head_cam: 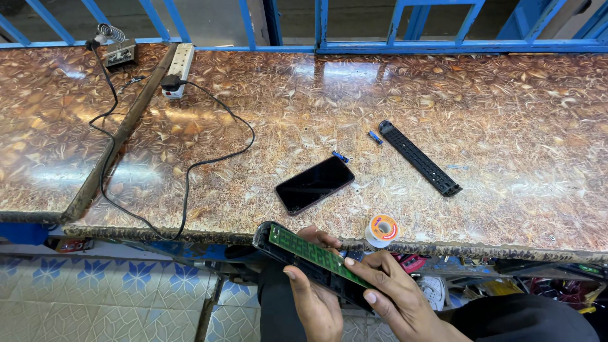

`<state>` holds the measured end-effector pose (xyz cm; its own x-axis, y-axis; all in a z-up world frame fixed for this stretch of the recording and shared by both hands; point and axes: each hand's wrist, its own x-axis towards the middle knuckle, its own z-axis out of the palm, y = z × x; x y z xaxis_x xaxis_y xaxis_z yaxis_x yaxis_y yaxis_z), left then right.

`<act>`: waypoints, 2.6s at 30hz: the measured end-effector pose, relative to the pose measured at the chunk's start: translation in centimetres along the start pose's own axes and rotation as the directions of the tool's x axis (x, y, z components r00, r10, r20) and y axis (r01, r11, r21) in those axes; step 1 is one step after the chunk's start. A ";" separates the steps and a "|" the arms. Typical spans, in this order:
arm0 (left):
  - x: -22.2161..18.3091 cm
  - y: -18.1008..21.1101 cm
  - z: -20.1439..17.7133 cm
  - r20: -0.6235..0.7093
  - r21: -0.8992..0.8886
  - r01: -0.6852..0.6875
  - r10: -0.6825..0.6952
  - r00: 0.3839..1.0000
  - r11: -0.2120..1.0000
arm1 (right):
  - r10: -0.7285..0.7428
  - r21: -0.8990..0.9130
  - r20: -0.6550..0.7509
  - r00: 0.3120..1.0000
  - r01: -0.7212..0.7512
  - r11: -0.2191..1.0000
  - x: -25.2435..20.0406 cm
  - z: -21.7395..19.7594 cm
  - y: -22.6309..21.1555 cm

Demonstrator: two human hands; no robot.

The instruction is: The person disassembles a remote control, removes the circuit board, and then reassembles the remote by inserting the circuit board and batteries. The person then uses a smartphone to test the remote control's functionality.

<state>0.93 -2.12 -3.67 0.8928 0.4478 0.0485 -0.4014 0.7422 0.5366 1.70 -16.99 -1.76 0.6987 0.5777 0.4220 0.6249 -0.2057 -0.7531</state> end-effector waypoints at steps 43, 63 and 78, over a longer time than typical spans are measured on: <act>-0.4 0.6 0.5 -0.012 0.054 -0.020 0.020 1.000 0.998 | -0.069 -0.161 0.012 0.998 0.070 0.985 0.3 1.2 0.3; 0.5 1.3 0.8 -0.091 -0.190 -0.304 0.292 0.952 0.934 | 0.211 0.134 -0.103 0.972 -0.197 0.971 -1.1 1.8 1.1; 0.7 1.3 0.1 0.029 -0.063 -0.166 0.168 0.985 0.984 | 0.602 0.703 -0.185 0.776 -0.324 0.633 0.3 -1.3 3.0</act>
<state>1.04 -0.94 -2.86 0.8184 0.5513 0.1621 -0.5558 0.6879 0.4667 4.25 -18.49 -3.27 0.9835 0.1782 -0.0325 -0.0752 0.2381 -0.9683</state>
